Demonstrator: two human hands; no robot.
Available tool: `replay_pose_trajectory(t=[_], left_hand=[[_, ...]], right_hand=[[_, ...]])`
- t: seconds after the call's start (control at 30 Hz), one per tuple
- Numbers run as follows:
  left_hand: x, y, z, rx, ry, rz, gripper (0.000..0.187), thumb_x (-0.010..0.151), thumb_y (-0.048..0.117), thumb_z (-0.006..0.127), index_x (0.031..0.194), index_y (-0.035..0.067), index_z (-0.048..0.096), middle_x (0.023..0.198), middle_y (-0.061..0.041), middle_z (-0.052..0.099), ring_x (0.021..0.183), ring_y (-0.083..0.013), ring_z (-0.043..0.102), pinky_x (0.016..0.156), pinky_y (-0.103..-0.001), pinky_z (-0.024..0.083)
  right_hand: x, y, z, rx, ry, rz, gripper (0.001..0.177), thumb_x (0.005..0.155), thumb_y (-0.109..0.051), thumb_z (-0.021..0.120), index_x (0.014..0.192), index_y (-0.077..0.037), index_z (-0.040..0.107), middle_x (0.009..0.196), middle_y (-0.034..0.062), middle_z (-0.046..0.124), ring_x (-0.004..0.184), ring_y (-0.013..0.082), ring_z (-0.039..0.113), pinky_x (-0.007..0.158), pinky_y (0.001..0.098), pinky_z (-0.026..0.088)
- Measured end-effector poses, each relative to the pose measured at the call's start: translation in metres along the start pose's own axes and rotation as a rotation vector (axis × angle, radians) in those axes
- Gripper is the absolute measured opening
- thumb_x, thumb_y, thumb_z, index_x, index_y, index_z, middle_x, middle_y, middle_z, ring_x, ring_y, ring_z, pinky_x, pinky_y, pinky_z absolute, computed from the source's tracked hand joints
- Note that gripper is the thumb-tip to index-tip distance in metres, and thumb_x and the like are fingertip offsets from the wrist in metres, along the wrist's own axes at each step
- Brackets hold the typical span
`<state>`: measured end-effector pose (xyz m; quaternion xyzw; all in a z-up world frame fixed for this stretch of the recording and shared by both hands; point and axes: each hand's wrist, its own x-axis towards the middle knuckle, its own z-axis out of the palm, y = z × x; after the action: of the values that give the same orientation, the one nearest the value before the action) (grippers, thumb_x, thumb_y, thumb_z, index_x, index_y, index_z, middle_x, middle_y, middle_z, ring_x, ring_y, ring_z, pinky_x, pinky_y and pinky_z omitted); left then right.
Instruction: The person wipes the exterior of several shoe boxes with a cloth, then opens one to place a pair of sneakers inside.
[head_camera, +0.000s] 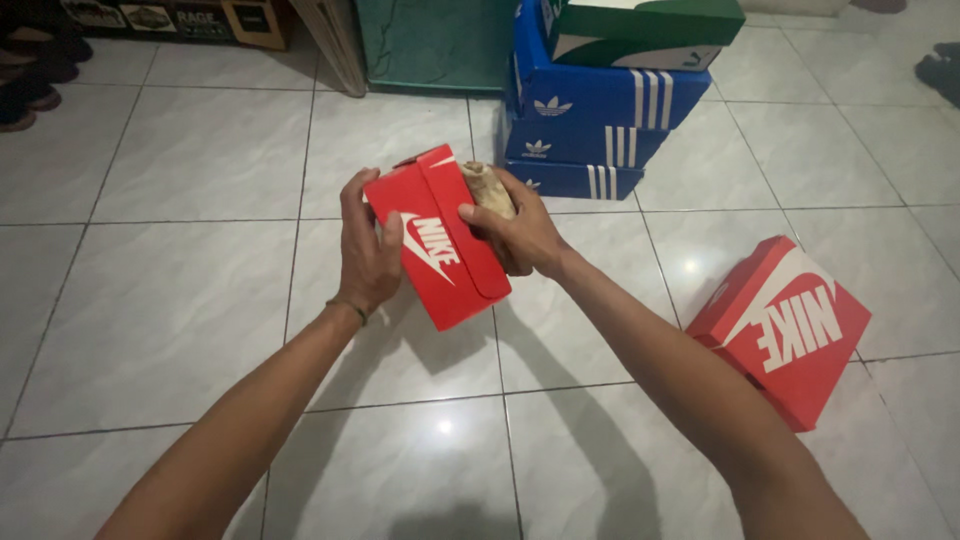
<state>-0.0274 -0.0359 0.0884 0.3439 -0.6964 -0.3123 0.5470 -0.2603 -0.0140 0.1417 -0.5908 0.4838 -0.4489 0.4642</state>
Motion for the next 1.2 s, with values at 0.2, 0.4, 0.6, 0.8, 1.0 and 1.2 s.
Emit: replay_pose_trajectory(t=[0.2,0.4,0.6,0.8,1.0,1.2], left_hand=[[-0.011,-0.009,0.0,0.161,-0.008,0.184,0.061,0.105,0.03,0.049,0.154,0.002,0.025,0.158,-0.025,0.031,0.151,-0.04,0.037,0.126,-0.051,0.036],[-0.015,-0.013,-0.001,0.138,-0.111,0.188,0.064,0.103,0.029,0.061,0.148,-0.001,0.029,0.157,-0.024,0.032,0.15,-0.0421,0.037,0.124,-0.048,0.04],[-0.038,-0.013,0.005,0.235,-0.205,0.093,0.056,0.1,0.028,0.066,0.142,0.0,0.04,0.159,-0.023,0.035,0.15,-0.0404,0.041,0.12,-0.046,0.045],[-0.01,-0.014,0.029,0.038,-0.058,-0.493,0.081,0.09,0.043,0.075,0.146,0.0,0.035,0.147,-0.024,0.044,0.137,-0.0345,0.05,0.104,-0.039,0.054],[0.002,-0.018,0.023,-0.205,-0.345,-0.758,0.082,0.082,0.035,0.075,0.15,0.006,0.039,0.139,-0.018,0.063,0.125,-0.0273,0.066,0.102,-0.036,0.054],[-0.032,-0.056,0.04,0.037,-0.388,-0.666,0.08,0.087,0.036,0.074,0.151,0.004,0.037,0.142,-0.019,0.059,0.125,-0.0277,0.063,0.1,-0.037,0.053]], right_hand=[[-0.011,-0.005,0.003,-0.415,-0.011,-0.325,0.094,0.074,-0.041,0.092,0.148,-0.005,0.047,0.128,0.0135,0.068,0.116,0.0241,0.069,0.099,0.0373,0.056],[-0.006,0.011,-0.013,-0.669,-0.003,-0.467,0.099,0.076,-0.044,0.093,0.156,-0.011,0.043,0.128,0.0151,0.066,0.117,0.028,0.068,0.101,0.0391,0.055],[-0.034,0.046,-0.014,-0.606,0.002,-0.44,0.094,0.075,-0.043,0.091,0.151,-0.01,0.045,0.136,0.0164,0.063,0.122,0.029,0.068,0.102,0.0375,0.057],[-0.053,0.073,-0.005,-0.555,0.043,-0.3,0.096,0.076,-0.044,0.091,0.146,-0.006,0.039,0.132,0.0156,0.064,0.121,0.0284,0.069,0.099,0.0375,0.058],[-0.055,0.066,-0.012,-0.312,0.013,-0.022,0.065,0.083,-0.046,0.079,0.128,-0.003,0.06,0.116,0.013,0.072,0.105,0.0237,0.073,0.088,0.0352,0.061],[-0.041,0.059,-0.005,-0.261,0.403,0.165,0.066,0.093,-0.057,0.069,0.125,0.001,0.062,0.115,0.0165,0.072,0.104,0.0224,0.072,0.089,0.0337,0.059]])
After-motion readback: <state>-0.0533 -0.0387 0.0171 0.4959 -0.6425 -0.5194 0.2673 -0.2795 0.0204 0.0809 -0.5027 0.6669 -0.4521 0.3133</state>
